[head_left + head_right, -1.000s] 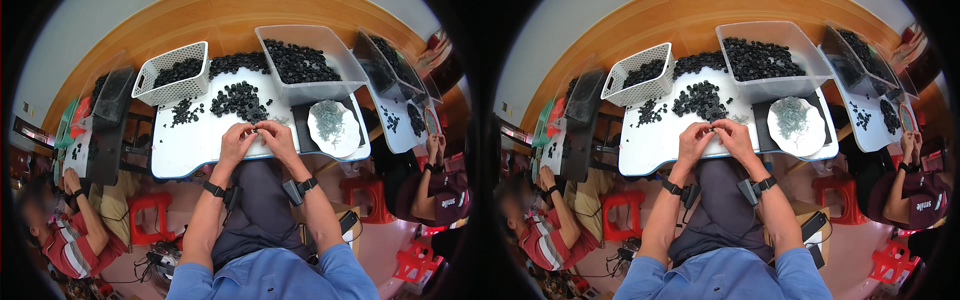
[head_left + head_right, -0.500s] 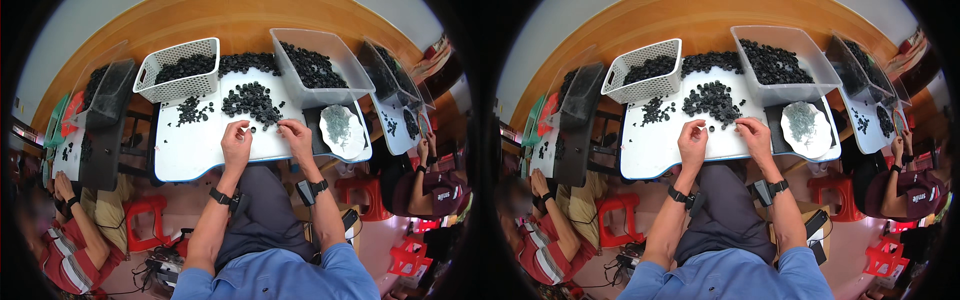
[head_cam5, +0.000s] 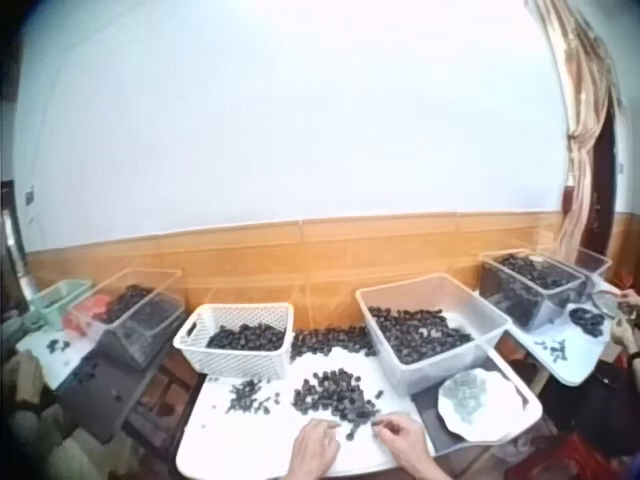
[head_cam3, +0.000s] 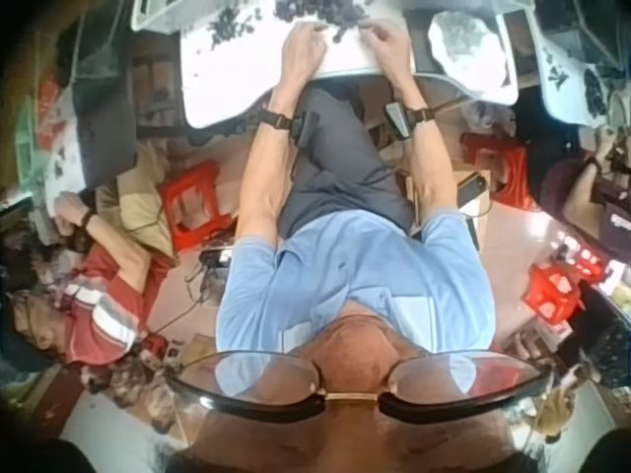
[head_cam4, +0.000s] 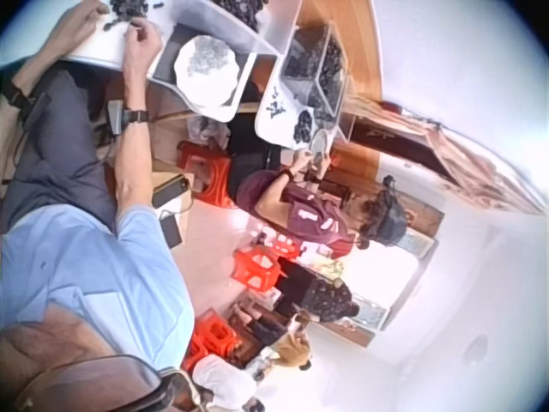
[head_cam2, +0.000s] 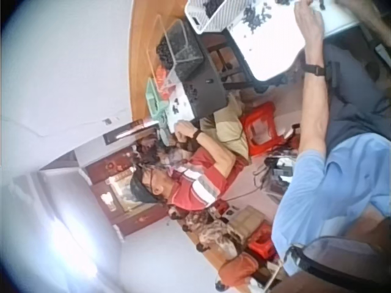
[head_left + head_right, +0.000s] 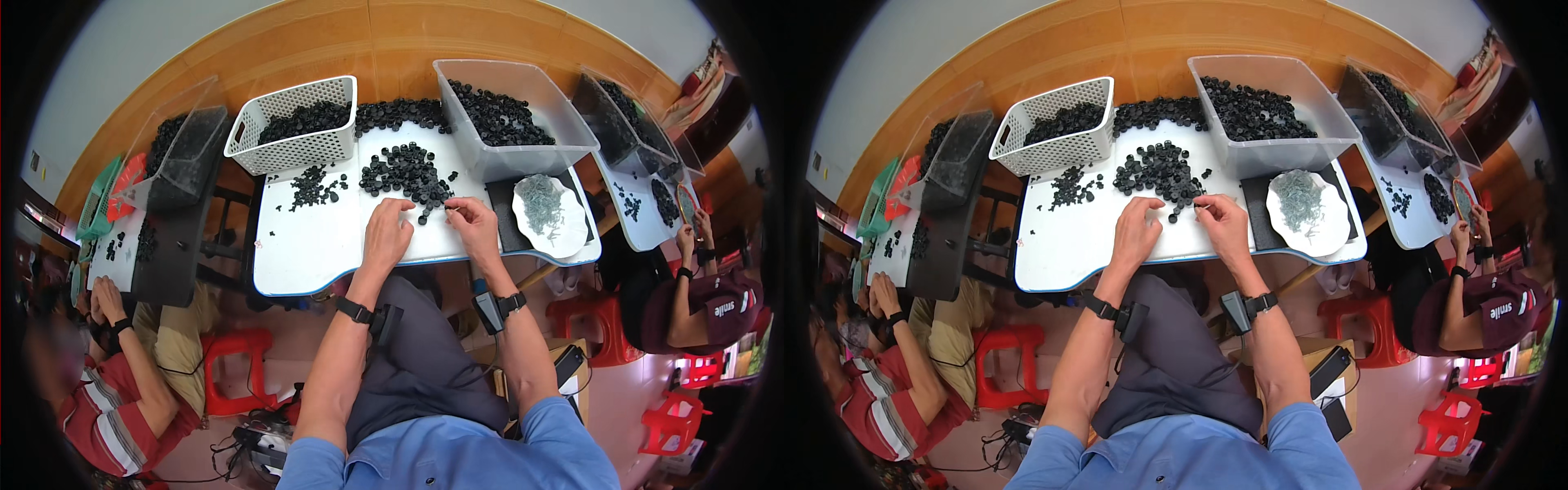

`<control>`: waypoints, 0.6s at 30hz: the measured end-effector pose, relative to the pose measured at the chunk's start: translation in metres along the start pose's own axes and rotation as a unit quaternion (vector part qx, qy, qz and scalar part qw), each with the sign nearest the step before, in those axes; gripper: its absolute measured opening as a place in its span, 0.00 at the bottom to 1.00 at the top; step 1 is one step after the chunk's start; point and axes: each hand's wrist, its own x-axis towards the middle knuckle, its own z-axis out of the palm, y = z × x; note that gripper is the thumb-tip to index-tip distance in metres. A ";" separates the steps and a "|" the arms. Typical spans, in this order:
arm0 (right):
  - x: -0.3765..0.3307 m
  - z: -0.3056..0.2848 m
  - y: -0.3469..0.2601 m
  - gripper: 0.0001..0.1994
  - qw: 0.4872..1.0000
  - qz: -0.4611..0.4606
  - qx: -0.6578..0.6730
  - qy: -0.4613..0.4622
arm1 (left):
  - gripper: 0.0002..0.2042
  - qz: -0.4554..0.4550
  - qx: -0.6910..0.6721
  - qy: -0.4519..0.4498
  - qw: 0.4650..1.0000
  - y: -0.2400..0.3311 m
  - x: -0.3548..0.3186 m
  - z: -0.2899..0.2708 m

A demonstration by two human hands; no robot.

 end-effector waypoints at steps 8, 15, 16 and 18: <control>0.000 -0.004 -0.002 0.07 1.000 -0.002 0.014 0.014 | 0.13 0.029 0.070 0.018 0.997 0.015 -0.005 0.011; -0.003 -0.001 -0.008 0.08 0.997 -0.066 -0.040 0.029 | 0.13 -0.021 -0.046 0.014 0.999 0.020 -0.003 0.019; -0.004 0.000 -0.010 0.08 0.993 -0.091 -0.063 0.033 | 0.13 -0.044 -0.089 0.018 0.995 0.019 -0.003 0.018; -0.006 0.006 -0.017 0.08 0.991 -0.100 -0.083 0.040 | 0.13 -0.031 -0.089 0.022 0.995 0.018 -0.003 0.018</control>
